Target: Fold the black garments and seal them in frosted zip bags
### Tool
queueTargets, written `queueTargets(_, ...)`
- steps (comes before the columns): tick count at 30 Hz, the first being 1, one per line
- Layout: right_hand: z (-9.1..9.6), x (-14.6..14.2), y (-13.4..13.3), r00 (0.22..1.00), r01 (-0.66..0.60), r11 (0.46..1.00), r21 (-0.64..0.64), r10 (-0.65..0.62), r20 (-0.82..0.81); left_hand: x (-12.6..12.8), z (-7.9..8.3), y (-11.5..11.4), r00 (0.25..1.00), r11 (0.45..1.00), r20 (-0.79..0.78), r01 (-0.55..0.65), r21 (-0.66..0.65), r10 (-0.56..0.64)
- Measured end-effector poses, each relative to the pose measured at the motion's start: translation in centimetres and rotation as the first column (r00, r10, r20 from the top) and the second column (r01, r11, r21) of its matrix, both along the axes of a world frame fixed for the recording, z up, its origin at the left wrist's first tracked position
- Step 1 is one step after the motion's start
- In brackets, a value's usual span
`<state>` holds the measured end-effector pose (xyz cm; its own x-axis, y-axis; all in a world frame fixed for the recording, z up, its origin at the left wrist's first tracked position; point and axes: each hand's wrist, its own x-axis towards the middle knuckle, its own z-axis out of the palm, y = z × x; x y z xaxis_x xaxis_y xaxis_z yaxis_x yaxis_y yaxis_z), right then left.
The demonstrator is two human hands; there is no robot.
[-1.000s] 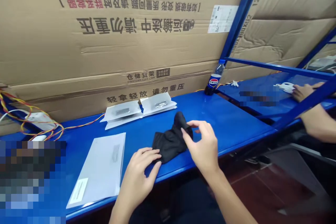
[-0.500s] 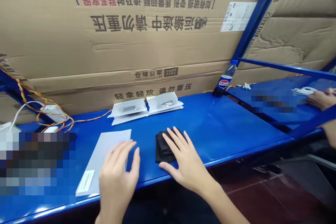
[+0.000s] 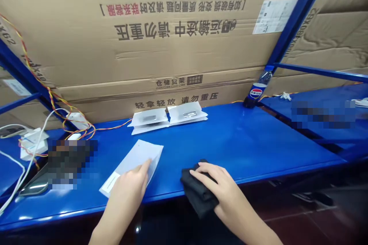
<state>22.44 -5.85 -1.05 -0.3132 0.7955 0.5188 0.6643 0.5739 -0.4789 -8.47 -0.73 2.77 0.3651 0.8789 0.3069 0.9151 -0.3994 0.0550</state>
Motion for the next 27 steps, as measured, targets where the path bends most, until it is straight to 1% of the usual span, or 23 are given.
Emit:
queueTargets(1, 0.1, 0.2, 0.1, 0.989, 0.021, 0.998, -0.067, -0.031, -0.146, 0.1, 0.0, -0.1, 0.999, 0.999, 0.019, 0.034, 0.003, -0.034)
queueTargets(2, 0.3, 0.2, 0.2, 0.941, 0.062, 0.987, -0.151, -0.108, -0.320, 0.3, 0.0, -0.1, 0.997, 0.998, 0.035, 0.067, 0.015, -0.068)
queueTargets(3, 0.4, 0.3, 0.5, 0.841, 0.107, 0.963, -0.246, -0.220, -0.495, 0.6, 0.0, 0.0, 0.995, 0.995, 0.044, 0.090, 0.035, -0.092)
queueTargets(4, 0.6, 0.3, 0.7, 0.685, 0.136, 0.927, -0.348, -0.342, -0.644, 0.9, 0.0, 0.0, 0.993, 0.992, 0.039, 0.112, 0.051, -0.114)
queueTargets(5, 0.9, 0.3, 1.0, 0.494, 0.133, 0.891, -0.435, -0.440, -0.750, 1.2, 0.2, 0.0, 0.991, 0.989, 0.016, 0.134, 0.055, -0.135)
queueTargets(6, 1.1, 0.3, 1.3, 0.307, 0.094, 0.863, -0.497, -0.500, -0.810, 1.5, 0.5, 0.1, 0.988, 0.987, -0.020, 0.153, 0.051, -0.152)
queueTargets(7, 1.4, 0.2, 1.4, 0.160, 0.021, 0.850, -0.526, -0.522, -0.838, 1.8, 0.8, 0.1, 0.983, 0.984, -0.061, 0.175, 0.040, -0.172)
queueTargets(8, 1.8, 0.2, 1.5, 0.063, -0.059, 0.851, -0.523, -0.519, -0.852, 2.0, 1.2, 0.2, 0.976, 0.980, -0.099, 0.196, 0.024, -0.192)
queueTargets(9, 2.2, 0.1, 1.4, 0.012, -0.124, 0.857, -0.500, -0.503, -0.864, 2.3, 1.7, 0.2, 0.969, 0.976, -0.124, 0.217, 0.010, -0.214)
queueTargets(10, 2.5, -0.1, 1.2, -0.005, -0.146, 0.867, -0.476, -0.482, -0.876, 2.5, 2.1, 0.1, 0.963, 0.971, -0.128, 0.240, 0.009, -0.237)
queueTargets(11, 2.9, -0.3, 0.9, 0.005, -0.102, 0.884, -0.457, -0.458, -0.889, 2.8, 2.4, 0.1, 0.959, 0.965, -0.112, 0.263, 0.019, -0.259)
queueTargets(12, 3.2, -0.7, 0.4, 0.062, 0.012, 0.903, -0.430, -0.430, -0.901, 3.0, 2.7, 0.0, 0.956, 0.958, -0.082, 0.286, 0.030, -0.283)
queueTargets(14, 3.6, -1.6, -0.6, 0.264, 0.306, 0.903, -0.303, -0.386, -0.884, 3.7, 3.1, -0.1, 0.942, 0.941, 0.006, 0.336, 0.042, -0.337)
queueTargets(15, 3.7, -2.1, -1.0, 0.379, 0.409, 0.889, -0.205, -0.370, -0.848, 4.1, 3.4, -0.2, 0.931, 0.932, 0.053, 0.360, 0.041, -0.362)
queueTargets(16, 3.8, -2.7, -1.4, 0.474, 0.459, 0.881, -0.113, -0.351, -0.808, 4.5, 3.7, -0.4, 0.918, 0.924, 0.098, 0.382, 0.034, -0.383)
queueTargets(17, 3.8, -3.1, -1.5, 0.584, 0.435, 0.900, -0.010, -0.291, -0.758, 5.0, 4.1, -0.5, 0.904, 0.913, 0.139, 0.407, 0.021, -0.405)
queueTargets(18, 3.8, -3.5, -1.5, 0.704, 0.342, 0.934, 0.105, -0.181, -0.687, 5.4, 4.5, -0.6, 0.884, 0.898, 0.176, 0.440, 0.006, -0.434)
queueTargets(19, 3.7, -3.8, -1.3, 0.814, 0.207, 0.951, 0.229, -0.037, -0.580, 5.7, 4.9, -0.6, 0.861, 0.880, 0.212, 0.475, -0.015, -0.462)
queueTargets(20, 3.7, -3.9, -0.9, 0.900, 0.056, 0.936, 0.347, 0.104, -0.424, 6.0, 5.4, -0.7, 0.841, 0.862, 0.248, 0.505, -0.041, -0.481)
queueTargets(21, 3.7, -4.0, -0.4, 0.944, -0.082, 0.897, 0.435, 0.210, -0.254, 6.2, 5.7, -0.7, 0.824, 0.847, 0.280, 0.528, -0.065, -0.492)
queueTargets(23, 3.6, -3.7, 0.7, 0.964, -0.226, 0.815, 0.533, 0.265, 0.004, 6.2, 5.9, -0.6, 0.813, 0.839, 0.328, 0.535, -0.097, -0.481)
queueTargets(25, 3.4, -3.4, 1.5, 0.975, -0.220, 0.786, 0.578, 0.203, 0.095, 6.1, 5.6, -0.6, 0.820, 0.851, 0.355, 0.513, -0.112, -0.448)
queueTargets(27, 3.1, -3.2, 2.0, 0.975, -0.219, 0.782, 0.584, 0.152, 0.161, 6.1, 5.0, -0.6, 0.821, 0.853, 0.367, 0.508, -0.118, -0.438)
